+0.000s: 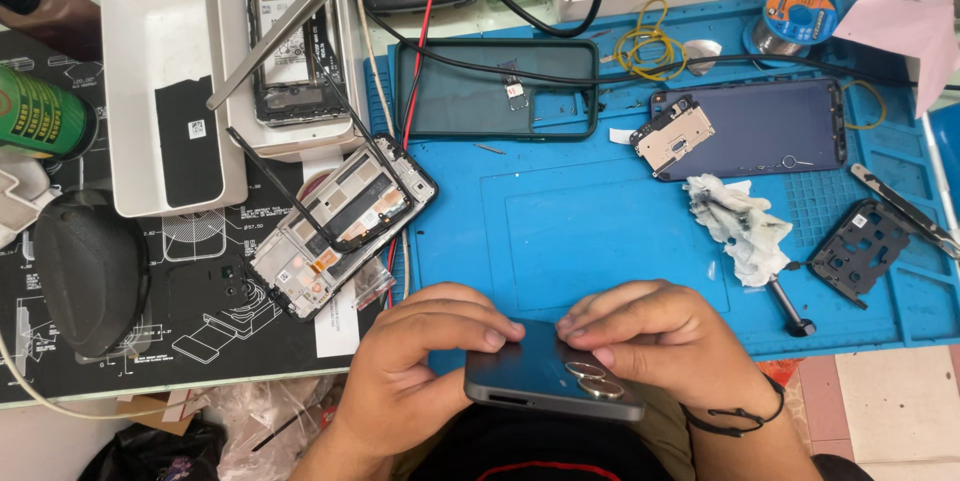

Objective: The person wipes a disassembled smartphone frame and screen with a tissue, then applies adhesive from a tube around the phone's edge. They press the screen onto the frame, squeeze the edges together, and finally power on the phone to check the display.

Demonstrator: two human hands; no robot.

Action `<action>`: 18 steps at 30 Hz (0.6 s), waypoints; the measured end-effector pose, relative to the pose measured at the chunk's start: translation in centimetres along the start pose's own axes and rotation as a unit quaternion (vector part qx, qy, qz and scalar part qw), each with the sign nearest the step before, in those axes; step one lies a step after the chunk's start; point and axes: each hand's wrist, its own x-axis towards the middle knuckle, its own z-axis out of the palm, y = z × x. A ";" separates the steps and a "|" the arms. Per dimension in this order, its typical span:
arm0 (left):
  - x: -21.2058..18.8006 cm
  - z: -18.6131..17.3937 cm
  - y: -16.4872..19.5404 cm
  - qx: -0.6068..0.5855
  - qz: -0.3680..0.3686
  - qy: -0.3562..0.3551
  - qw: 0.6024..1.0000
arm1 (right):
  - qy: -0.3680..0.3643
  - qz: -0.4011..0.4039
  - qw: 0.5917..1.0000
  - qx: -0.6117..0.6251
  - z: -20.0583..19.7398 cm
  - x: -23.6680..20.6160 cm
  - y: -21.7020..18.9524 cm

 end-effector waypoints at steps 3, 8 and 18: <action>0.0 0.0 -0.1 -0.013 -0.001 0.007 1.000 | 0.019 0.022 0.999 -0.023 0.1 0.0 -0.4; -0.1 0.0 -0.2 -0.017 -0.015 0.018 1.000 | 0.063 -0.011 0.997 -0.052 0.9 -0.1 -2.5; -0.3 -0.2 0.0 -0.017 0.006 0.016 1.000 | 0.108 -0.168 0.955 -0.217 6.0 0.1 -7.2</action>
